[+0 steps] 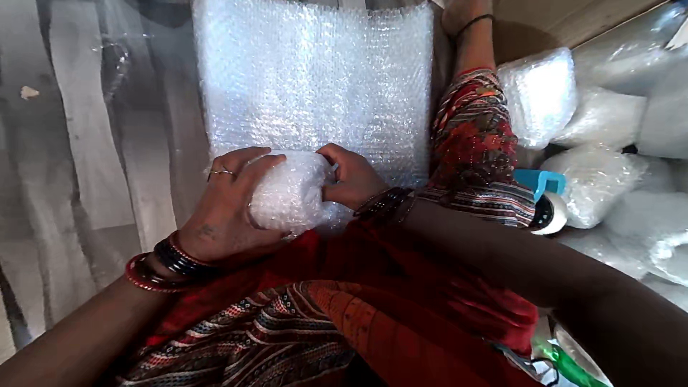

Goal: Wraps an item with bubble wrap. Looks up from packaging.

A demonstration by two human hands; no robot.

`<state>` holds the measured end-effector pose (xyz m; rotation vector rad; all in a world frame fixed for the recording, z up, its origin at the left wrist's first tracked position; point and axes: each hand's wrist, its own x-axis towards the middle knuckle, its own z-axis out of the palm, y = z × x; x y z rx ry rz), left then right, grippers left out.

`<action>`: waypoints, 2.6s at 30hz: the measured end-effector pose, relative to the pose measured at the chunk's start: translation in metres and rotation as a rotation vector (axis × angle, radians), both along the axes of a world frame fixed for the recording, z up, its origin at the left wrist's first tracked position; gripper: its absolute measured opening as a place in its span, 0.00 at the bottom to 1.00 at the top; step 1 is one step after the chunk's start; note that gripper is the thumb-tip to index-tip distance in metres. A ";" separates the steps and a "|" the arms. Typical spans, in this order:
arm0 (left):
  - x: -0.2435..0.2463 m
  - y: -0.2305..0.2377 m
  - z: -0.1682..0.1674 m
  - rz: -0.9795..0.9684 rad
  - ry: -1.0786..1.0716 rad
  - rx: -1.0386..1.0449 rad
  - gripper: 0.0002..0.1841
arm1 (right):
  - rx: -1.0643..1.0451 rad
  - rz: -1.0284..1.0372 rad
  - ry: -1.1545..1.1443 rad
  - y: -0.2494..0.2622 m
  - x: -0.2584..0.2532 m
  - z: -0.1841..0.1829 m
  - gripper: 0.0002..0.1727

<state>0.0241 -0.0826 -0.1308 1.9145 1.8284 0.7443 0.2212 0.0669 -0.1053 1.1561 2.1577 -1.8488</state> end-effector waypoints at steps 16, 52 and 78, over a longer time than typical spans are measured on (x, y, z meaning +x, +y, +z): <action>-0.002 0.007 0.016 0.042 0.053 -0.134 0.68 | -0.227 0.062 0.037 0.022 0.005 0.002 0.37; 0.008 0.003 0.008 0.072 0.086 -0.056 0.62 | 0.420 0.441 0.374 -0.020 0.057 0.006 0.28; -0.002 0.007 0.007 0.013 0.083 -0.038 0.62 | -0.103 -0.016 0.404 0.011 0.017 -0.007 0.12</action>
